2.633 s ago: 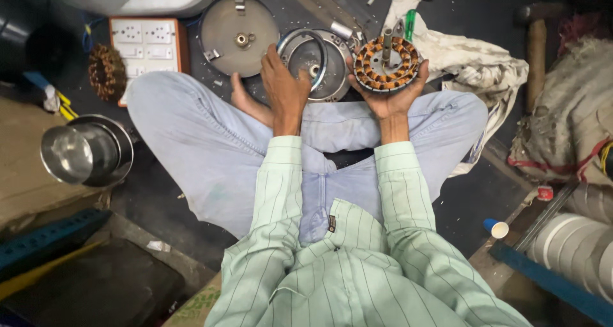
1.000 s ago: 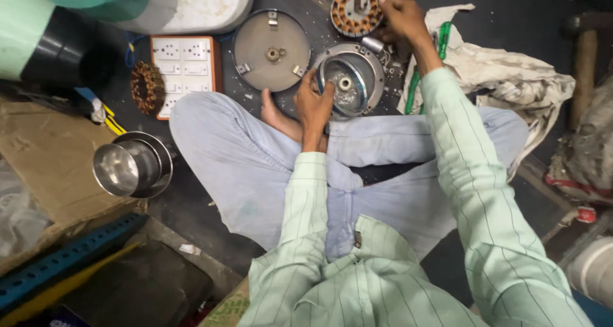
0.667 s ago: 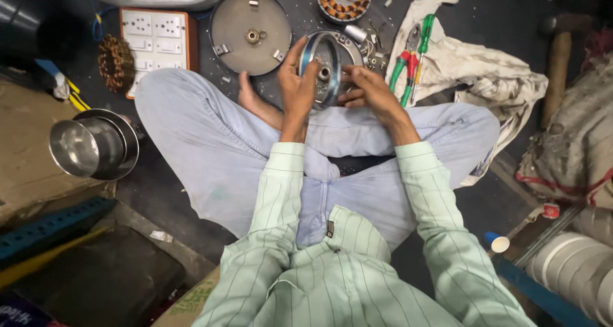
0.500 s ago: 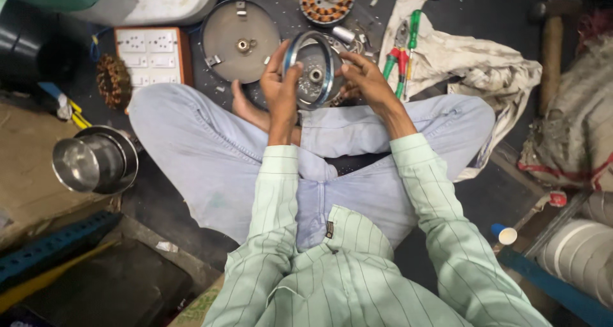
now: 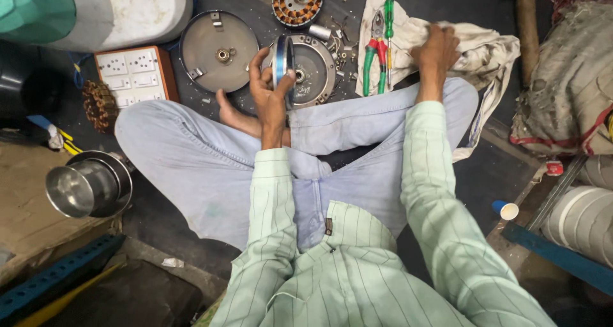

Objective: The person sits on the floor repairing a mixer grinder. They lift the motor housing off the base, handle the copper armature and shaft, unscrew components with a screwdriver, reposition the armature in the base, and wipe parts with a cloth while fitting the base plate back onto the housing.

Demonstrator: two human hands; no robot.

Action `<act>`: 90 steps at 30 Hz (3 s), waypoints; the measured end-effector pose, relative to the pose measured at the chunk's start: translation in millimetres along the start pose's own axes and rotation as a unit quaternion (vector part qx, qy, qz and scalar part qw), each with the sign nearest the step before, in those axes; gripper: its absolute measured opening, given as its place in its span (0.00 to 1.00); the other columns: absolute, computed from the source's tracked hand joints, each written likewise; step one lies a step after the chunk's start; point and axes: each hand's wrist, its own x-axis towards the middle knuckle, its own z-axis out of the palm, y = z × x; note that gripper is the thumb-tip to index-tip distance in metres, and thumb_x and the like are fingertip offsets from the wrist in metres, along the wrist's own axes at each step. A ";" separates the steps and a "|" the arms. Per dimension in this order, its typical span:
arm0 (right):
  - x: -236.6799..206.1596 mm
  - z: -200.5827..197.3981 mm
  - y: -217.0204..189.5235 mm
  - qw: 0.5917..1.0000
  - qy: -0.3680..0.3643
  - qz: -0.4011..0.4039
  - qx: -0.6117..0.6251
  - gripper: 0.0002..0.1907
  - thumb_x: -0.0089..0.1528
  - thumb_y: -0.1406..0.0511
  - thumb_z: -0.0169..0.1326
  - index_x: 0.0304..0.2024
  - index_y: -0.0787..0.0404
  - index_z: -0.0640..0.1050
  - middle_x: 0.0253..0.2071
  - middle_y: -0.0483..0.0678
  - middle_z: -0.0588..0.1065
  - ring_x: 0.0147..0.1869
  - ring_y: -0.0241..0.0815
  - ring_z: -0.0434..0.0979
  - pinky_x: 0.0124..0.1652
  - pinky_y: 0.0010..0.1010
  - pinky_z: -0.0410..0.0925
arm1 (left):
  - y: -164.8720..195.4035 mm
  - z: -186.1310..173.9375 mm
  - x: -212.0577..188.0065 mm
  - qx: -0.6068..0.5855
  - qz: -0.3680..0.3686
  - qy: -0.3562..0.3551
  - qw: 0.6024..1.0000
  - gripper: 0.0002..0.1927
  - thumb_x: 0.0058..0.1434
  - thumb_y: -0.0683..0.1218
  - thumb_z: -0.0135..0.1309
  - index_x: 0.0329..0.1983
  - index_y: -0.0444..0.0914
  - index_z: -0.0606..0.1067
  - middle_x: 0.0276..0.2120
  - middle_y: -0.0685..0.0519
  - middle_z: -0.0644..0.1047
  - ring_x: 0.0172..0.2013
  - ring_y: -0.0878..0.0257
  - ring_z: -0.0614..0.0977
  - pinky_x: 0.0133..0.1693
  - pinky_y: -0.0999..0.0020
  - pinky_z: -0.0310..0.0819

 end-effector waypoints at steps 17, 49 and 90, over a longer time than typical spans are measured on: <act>8.1 -44.3 90.7 0.827 0.405 0.135 0.366 0.13 0.63 0.66 0.62 0.47 0.66 0.75 0.46 0.55 0.77 0.52 0.52 0.77 0.57 0.47 0.70 | -23.5 -19.4 12.1 -0.271 -0.016 0.057 0.961 0.16 0.69 0.42 0.52 0.58 0.36 0.66 0.28 0.58 0.69 0.25 0.73 0.67 0.22 0.79 0.54; -92.1 -111.3 -211.2 0.808 -0.140 -0.118 0.560 0.12 0.64 0.68 0.59 0.50 0.64 0.83 0.48 0.57 0.81 0.52 0.54 0.82 0.53 0.41 0.72 | -16.1 -9.8 -7.6 -0.127 0.131 -0.005 0.983 0.11 0.67 0.45 0.58 0.44 0.31 0.74 0.20 0.58 0.69 0.19 0.73 0.62 0.23 0.75 0.49; -107.6 -128.0 -209.8 0.812 -0.123 -0.279 0.498 0.19 0.56 0.69 0.65 0.50 0.63 0.80 0.42 0.53 0.74 0.45 0.54 0.78 0.43 0.42 0.72 | 2.2 -16.1 10.2 -0.021 -0.045 -0.071 0.996 0.18 0.76 0.52 0.50 0.55 0.32 0.71 0.27 0.58 0.69 0.28 0.71 0.69 0.31 0.75 0.63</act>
